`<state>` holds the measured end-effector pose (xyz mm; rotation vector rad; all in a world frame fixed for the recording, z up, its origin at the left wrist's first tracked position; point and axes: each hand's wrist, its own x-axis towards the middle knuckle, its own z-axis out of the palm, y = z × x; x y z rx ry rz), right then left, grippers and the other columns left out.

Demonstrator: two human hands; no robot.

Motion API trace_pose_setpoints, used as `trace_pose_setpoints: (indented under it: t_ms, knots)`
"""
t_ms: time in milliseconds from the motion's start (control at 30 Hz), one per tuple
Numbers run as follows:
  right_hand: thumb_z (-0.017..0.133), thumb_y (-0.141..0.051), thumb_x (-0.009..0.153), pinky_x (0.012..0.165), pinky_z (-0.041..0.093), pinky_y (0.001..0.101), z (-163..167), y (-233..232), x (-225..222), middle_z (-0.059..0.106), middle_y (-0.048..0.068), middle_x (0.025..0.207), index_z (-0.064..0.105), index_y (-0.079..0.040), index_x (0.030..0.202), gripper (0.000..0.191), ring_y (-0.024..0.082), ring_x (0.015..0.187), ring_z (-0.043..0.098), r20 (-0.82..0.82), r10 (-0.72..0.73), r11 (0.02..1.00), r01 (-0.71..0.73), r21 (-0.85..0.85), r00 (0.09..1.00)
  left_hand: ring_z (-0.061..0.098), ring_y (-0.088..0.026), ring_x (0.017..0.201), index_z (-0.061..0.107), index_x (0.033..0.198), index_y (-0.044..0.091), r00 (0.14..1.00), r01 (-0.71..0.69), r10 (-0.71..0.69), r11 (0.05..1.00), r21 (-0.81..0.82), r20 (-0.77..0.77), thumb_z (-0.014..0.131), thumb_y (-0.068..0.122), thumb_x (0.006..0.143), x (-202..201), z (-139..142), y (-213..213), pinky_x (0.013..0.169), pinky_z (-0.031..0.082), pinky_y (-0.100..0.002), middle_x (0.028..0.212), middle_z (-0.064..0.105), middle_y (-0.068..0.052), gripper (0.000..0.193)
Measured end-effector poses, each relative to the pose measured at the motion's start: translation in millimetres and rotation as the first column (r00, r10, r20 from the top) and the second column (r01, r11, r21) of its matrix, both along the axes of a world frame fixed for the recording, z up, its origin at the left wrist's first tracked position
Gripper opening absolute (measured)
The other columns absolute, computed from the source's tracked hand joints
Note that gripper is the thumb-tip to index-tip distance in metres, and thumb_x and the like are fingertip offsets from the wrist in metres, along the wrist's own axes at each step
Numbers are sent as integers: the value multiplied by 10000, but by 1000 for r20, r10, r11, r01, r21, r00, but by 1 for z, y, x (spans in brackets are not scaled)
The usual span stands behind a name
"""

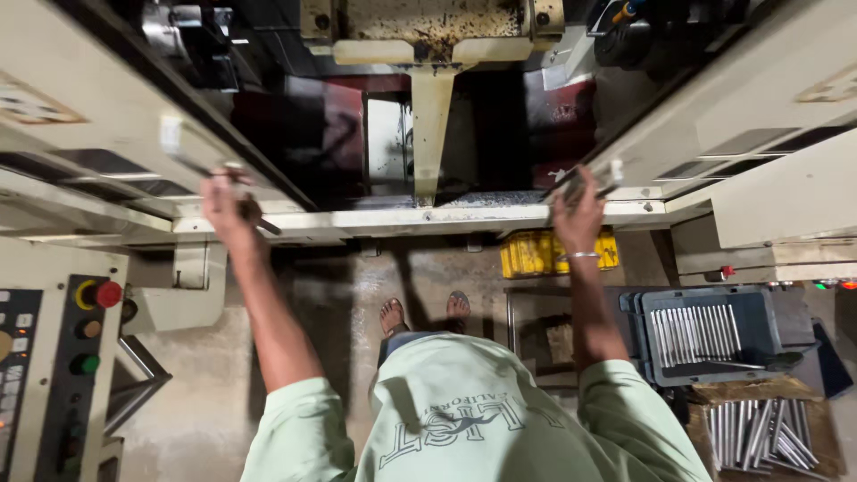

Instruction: The person picks up metal rods from a tray, wipes them with a cloth, and places them into a machine. The person then closes the machine door and operates the control panel.

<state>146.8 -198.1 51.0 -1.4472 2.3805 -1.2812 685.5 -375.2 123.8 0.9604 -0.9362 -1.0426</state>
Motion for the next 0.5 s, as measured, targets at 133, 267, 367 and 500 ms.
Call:
trace_pose_setpoints:
  t_ms: [133, 267, 367, 500]
  knots:
    - [842, -133, 901, 1097, 393, 582, 9, 21, -51, 757, 166, 1136, 457, -110, 1505, 716, 345, 1095, 724, -256, -51, 997, 64, 43, 965, 378, -73, 523, 614, 1175, 150, 960, -219, 195, 970, -104, -200, 645, 419, 1018, 37, -3, -24, 437, 260, -226, 1054, 636, -22, 313]
    - [817, -45, 898, 1104, 407, 462, 10, 37, -84, 661, 225, 1433, 458, -121, 1522, 724, 387, 1256, 657, -308, -59, 996, 37, -77, 950, 433, -136, 589, 633, 1164, 88, 899, -378, 359, 925, -32, -250, 638, 479, 1087, 88, -7, -40, 507, 309, -283, 1077, 627, -82, 398]
    - [832, -42, 917, 1072, 453, 446, 11, 39, -100, 682, 209, 1382, 492, -104, 1514, 690, 347, 1229, 662, -227, -94, 995, 96, 0, 969, 468, -146, 541, 645, 1174, 91, 925, -367, 340, 916, -161, -172, 583, 508, 1058, 112, -13, -40, 433, 341, -323, 1076, 663, -97, 437]
    - [851, -6, 869, 834, 499, 410, 0, 56, -99, 682, 244, 1125, 545, -57, 1499, 702, 341, 984, 652, -231, -240, 944, 283, 172, 943, 401, -123, 517, 608, 1164, 94, 922, -348, 314, 928, -131, -228, 593, 504, 1114, 126, -11, -41, 495, 285, -291, 1038, 620, -85, 413]
